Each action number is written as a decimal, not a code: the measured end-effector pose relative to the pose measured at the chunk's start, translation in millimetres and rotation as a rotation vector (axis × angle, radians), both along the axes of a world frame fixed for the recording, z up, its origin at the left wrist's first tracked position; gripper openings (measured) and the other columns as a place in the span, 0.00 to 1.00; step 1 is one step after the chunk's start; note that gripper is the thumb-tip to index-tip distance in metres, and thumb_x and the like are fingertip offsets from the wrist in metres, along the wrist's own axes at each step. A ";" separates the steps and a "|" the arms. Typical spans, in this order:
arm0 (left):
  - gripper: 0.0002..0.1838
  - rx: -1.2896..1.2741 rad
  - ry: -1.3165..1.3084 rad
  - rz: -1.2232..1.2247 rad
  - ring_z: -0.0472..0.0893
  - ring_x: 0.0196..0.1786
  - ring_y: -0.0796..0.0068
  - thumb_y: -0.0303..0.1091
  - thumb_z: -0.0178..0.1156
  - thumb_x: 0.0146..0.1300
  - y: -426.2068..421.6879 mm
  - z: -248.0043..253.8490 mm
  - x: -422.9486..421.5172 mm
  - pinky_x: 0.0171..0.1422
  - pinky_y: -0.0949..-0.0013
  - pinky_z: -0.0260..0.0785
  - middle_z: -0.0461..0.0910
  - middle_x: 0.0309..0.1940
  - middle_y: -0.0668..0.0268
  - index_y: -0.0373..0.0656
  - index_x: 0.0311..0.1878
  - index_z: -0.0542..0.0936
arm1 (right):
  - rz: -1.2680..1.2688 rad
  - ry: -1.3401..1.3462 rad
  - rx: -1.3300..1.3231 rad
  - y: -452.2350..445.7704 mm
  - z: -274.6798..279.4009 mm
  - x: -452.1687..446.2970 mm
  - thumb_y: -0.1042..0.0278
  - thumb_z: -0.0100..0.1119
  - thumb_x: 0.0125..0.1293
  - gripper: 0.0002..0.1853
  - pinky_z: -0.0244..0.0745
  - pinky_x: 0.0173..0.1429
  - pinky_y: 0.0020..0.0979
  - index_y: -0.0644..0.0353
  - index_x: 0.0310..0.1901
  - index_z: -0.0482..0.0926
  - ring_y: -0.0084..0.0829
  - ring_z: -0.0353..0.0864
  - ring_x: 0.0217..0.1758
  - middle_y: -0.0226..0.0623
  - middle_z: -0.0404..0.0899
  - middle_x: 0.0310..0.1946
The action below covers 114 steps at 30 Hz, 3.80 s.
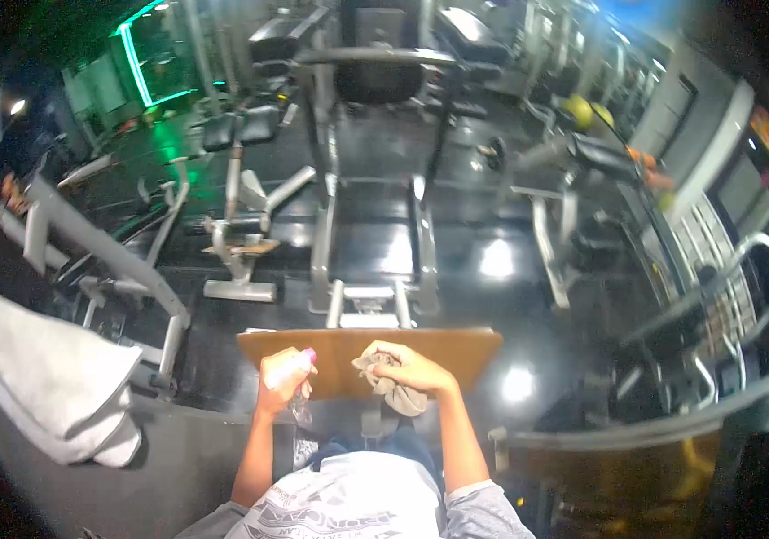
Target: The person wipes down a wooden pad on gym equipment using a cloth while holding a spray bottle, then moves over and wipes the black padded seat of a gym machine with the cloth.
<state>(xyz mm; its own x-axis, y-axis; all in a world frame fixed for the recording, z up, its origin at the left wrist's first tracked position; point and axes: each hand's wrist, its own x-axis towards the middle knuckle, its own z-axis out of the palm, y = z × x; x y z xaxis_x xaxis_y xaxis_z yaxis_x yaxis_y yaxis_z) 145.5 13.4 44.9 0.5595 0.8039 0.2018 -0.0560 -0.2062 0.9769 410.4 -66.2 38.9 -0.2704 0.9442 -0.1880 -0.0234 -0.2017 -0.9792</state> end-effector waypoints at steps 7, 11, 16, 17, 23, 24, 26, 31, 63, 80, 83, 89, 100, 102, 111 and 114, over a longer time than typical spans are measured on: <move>0.09 0.063 -0.055 0.326 0.78 0.18 0.81 0.29 0.61 0.66 -24.6 28.9 -47.1 0.22 0.75 0.68 0.79 0.24 0.65 0.33 0.32 0.81 | 0.473 -0.111 0.170 92.7 17.0 -48.8 0.60 0.59 0.73 0.13 0.71 0.52 0.25 0.57 0.52 0.77 0.18 0.73 0.47 0.25 0.78 0.43; 0.08 0.065 -0.068 0.542 0.77 0.19 0.82 0.29 0.60 0.66 -58.0 38.3 -46.3 0.23 0.76 0.68 0.80 0.25 0.66 0.34 0.33 0.81 | 0.686 -0.046 0.179 118.5 28.4 -62.4 0.62 0.59 0.72 0.12 0.71 0.53 0.25 0.57 0.52 0.76 0.17 0.74 0.47 0.25 0.78 0.42; 0.10 0.085 -0.100 0.786 0.77 0.19 0.82 0.31 0.60 0.67 -105.0 34.0 -21.4 0.23 0.76 0.68 0.80 0.26 0.66 0.34 0.34 0.82 | 0.919 -0.040 0.215 123.5 41.1 -59.0 0.64 0.59 0.72 0.10 0.71 0.50 0.24 0.58 0.50 0.76 0.16 0.74 0.45 0.25 0.77 0.41; 0.10 0.107 -0.096 0.829 0.77 0.19 0.81 0.32 0.60 0.67 -115.1 32.8 -16.3 0.23 0.75 0.68 0.80 0.25 0.66 0.34 0.34 0.82 | 0.952 -0.042 0.234 120.2 47.2 -57.3 0.64 0.58 0.72 0.09 0.71 0.50 0.24 0.58 0.48 0.76 0.16 0.74 0.45 0.24 0.77 0.40; 0.10 0.173 -0.078 1.046 0.77 0.18 0.80 0.31 0.60 0.65 -172.1 51.1 23.3 0.23 0.74 0.68 0.81 0.25 0.64 0.33 0.33 0.82 | 1.106 -0.034 0.237 108.4 53.3 -46.8 0.66 0.58 0.72 0.07 0.70 0.50 0.23 0.57 0.47 0.76 0.15 0.74 0.44 0.24 0.77 0.40; 0.09 0.172 -0.075 1.068 0.78 0.18 0.80 0.30 0.60 0.65 -179.5 52.1 27.5 0.23 0.74 0.68 0.81 0.25 0.64 0.33 0.32 0.82 | 1.121 -0.012 0.213 106.1 53.7 -46.8 0.66 0.58 0.72 0.07 0.69 0.50 0.23 0.57 0.47 0.76 0.15 0.74 0.45 0.24 0.77 0.40; 0.09 0.162 -0.047 1.106 0.78 0.18 0.80 0.30 0.61 0.65 -192.2 55.8 35.7 0.23 0.74 0.68 0.81 0.25 0.64 0.33 0.32 0.82 | 1.158 -0.006 0.198 100.4 59.8 -48.6 0.67 0.57 0.72 0.07 0.69 0.51 0.23 0.57 0.48 0.76 0.15 0.74 0.45 0.23 0.77 0.40; 0.09 0.151 -0.022 1.183 0.78 0.19 0.79 0.30 0.62 0.64 -217.7 68.6 52.5 0.24 0.74 0.67 0.79 0.23 0.65 0.33 0.32 0.83 | 1.239 -0.008 0.224 95.4 65.8 -62.4 0.67 0.58 0.71 0.08 0.69 0.52 0.23 0.57 0.49 0.76 0.15 0.74 0.45 0.24 0.77 0.41; 0.16 -0.024 -0.065 2.408 0.76 0.19 0.85 0.46 0.63 0.68 -562.8 -5.8 235.7 0.21 0.77 0.66 0.80 0.25 0.70 0.40 0.37 0.83 | 1.918 0.135 -0.198 -230.4 -43.0 -156.3 0.67 0.66 0.66 0.27 0.73 0.58 0.30 0.60 0.64 0.67 0.28 0.79 0.50 0.34 0.78 0.50; 0.18 -0.222 -0.250 2.663 0.78 0.19 0.80 0.47 0.62 0.70 -613.0 -5.2 236.2 0.23 0.73 0.68 0.81 0.27 0.66 0.38 0.37 0.82 | 1.885 0.128 -0.580 -320.1 -52.6 -194.2 0.68 0.51 0.70 0.23 0.81 0.46 0.34 0.59 0.66 0.67 0.32 0.84 0.38 0.39 0.79 0.44; 0.18 -0.163 -0.176 2.703 0.78 0.19 0.79 0.46 0.61 0.70 -624.3 -18.8 211.2 0.22 0.72 0.67 0.81 0.29 0.65 0.37 0.39 0.83 | 1.872 0.106 -0.639 -326.9 -60.7 -230.0 0.71 0.49 0.70 0.22 0.81 0.48 0.34 0.62 0.65 0.68 0.35 0.85 0.41 0.42 0.78 0.47; 0.17 -0.240 -0.216 2.817 0.78 0.19 0.77 0.43 0.61 0.70 -634.9 -15.9 168.2 0.22 0.73 0.68 0.82 0.28 0.63 0.34 0.42 0.83 | 1.824 0.136 -0.689 -335.9 -95.1 -298.4 0.70 0.51 0.71 0.21 0.82 0.49 0.36 0.64 0.64 0.67 0.36 0.84 0.44 0.41 0.79 0.50; 0.10 -0.315 -0.188 2.858 0.78 0.18 0.75 0.32 0.60 0.64 -654.8 17.2 134.0 0.23 0.71 0.68 0.81 0.27 0.63 0.34 0.40 0.82 | 1.825 0.170 -0.680 -355.9 -92.6 -346.2 0.66 0.55 0.72 0.17 0.77 0.51 0.28 0.56 0.61 0.74 0.26 0.81 0.47 0.32 0.80 0.50; 0.12 -0.363 -0.150 2.861 0.79 0.18 0.75 0.35 0.58 0.65 -663.1 23.5 126.6 0.23 0.71 0.68 0.81 0.28 0.63 0.34 0.41 0.82 | 1.800 0.173 -0.596 -370.1 -94.8 -351.6 0.66 0.55 0.72 0.18 0.76 0.53 0.28 0.56 0.62 0.72 0.27 0.80 0.49 0.32 0.80 0.51; 0.16 -0.313 -0.089 2.637 0.79 0.23 0.79 0.39 0.60 0.68 -746.8 26.1 61.9 0.20 0.75 0.67 0.81 0.31 0.65 0.36 0.49 0.84 | 1.802 0.241 -0.484 -433.5 -94.5 -379.8 0.70 0.56 0.71 0.19 0.73 0.58 0.28 0.57 0.63 0.71 0.27 0.78 0.53 0.34 0.79 0.53; 0.19 -0.189 -0.105 2.520 0.76 0.19 0.81 0.46 0.64 0.68 -788.1 10.0 20.0 0.18 0.75 0.65 0.81 0.30 0.66 0.37 0.48 0.85 | 1.732 0.240 -0.465 -466.3 -89.4 -391.5 0.71 0.57 0.70 0.15 0.73 0.58 0.26 0.58 0.57 0.76 0.25 0.80 0.50 0.33 0.82 0.46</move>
